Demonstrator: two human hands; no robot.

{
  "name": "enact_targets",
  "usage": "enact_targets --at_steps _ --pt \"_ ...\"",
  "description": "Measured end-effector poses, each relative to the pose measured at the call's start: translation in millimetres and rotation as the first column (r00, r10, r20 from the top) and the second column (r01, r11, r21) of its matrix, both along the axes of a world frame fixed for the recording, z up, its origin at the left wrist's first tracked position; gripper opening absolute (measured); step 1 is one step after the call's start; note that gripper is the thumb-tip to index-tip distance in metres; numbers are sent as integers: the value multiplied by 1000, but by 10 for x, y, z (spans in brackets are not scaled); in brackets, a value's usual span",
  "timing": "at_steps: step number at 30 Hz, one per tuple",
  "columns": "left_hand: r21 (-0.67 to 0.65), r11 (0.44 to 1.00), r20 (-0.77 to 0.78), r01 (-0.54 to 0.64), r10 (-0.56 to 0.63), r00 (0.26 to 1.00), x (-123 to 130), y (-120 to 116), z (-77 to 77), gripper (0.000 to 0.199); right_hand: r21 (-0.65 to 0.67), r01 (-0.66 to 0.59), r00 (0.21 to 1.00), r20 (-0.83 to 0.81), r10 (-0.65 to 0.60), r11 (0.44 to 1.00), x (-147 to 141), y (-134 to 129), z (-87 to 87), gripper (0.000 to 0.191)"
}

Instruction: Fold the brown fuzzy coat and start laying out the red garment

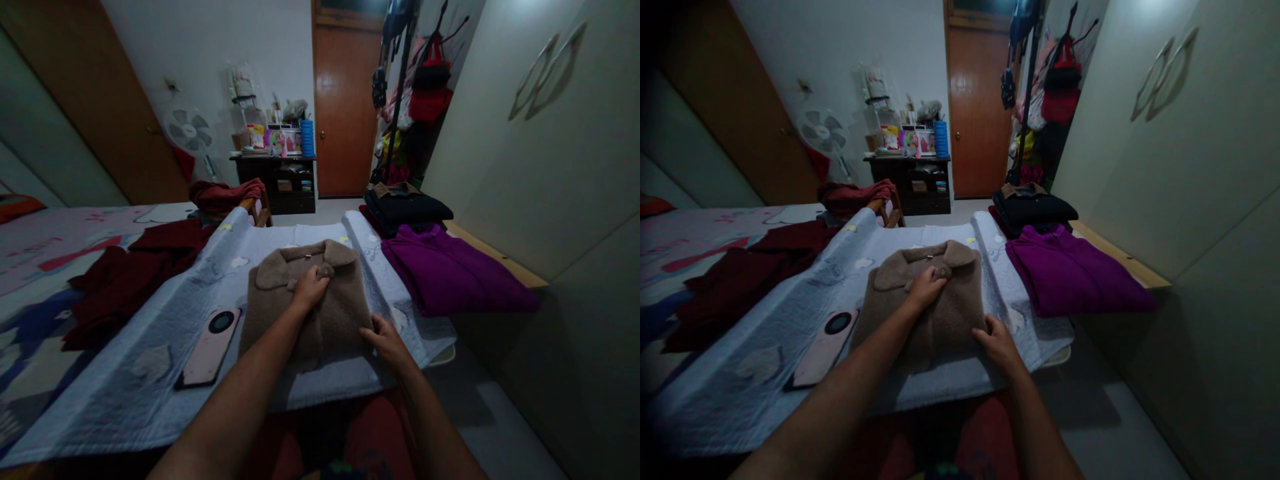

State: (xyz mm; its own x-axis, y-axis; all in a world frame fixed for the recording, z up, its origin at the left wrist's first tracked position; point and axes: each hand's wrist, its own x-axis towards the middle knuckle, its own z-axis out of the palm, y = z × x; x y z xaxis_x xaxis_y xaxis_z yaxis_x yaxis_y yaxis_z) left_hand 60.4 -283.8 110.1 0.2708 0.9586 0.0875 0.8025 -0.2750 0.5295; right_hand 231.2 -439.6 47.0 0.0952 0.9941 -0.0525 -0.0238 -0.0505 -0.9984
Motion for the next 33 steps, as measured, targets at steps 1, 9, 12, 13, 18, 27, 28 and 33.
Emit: enact_targets --at_steps 1,9,12,13,18,27,28,33 --pt "8 1000 23 -11 11 1000 -2 -5 -1 16 3 21 999 38 -21 1000 3 -4 -19 43" --pt "35 999 -82 -12 14 997 47 -15 -89 18 2 48 994 96 -48 999 48 1 -53 38" --pt "67 998 -141 -8 17 990 66 -19 -134 21 19 88 995 35 -89 996 15 23 12 39" --pt "74 997 -152 -9 20 988 69 -21 -144 22 28 96 995 10 -97 995 -2 30 36 41" --pt "77 997 -160 -26 38 986 59 -22 -169 23 79 127 992 -9 -127 989 -72 40 86 45" --pt "64 998 -146 -30 39 989 68 -18 -151 25 113 242 866 424 -267 964 -68 20 -169 45" --pt "44 999 -144 -22 29 989 65 -22 -126 26 116 232 845 468 -259 966 -68 24 -169 44" --pt "6 986 -86 165 -164 983 -120 -113 31 46 169 222 686 673 -277 960 -53 79 -37 49"
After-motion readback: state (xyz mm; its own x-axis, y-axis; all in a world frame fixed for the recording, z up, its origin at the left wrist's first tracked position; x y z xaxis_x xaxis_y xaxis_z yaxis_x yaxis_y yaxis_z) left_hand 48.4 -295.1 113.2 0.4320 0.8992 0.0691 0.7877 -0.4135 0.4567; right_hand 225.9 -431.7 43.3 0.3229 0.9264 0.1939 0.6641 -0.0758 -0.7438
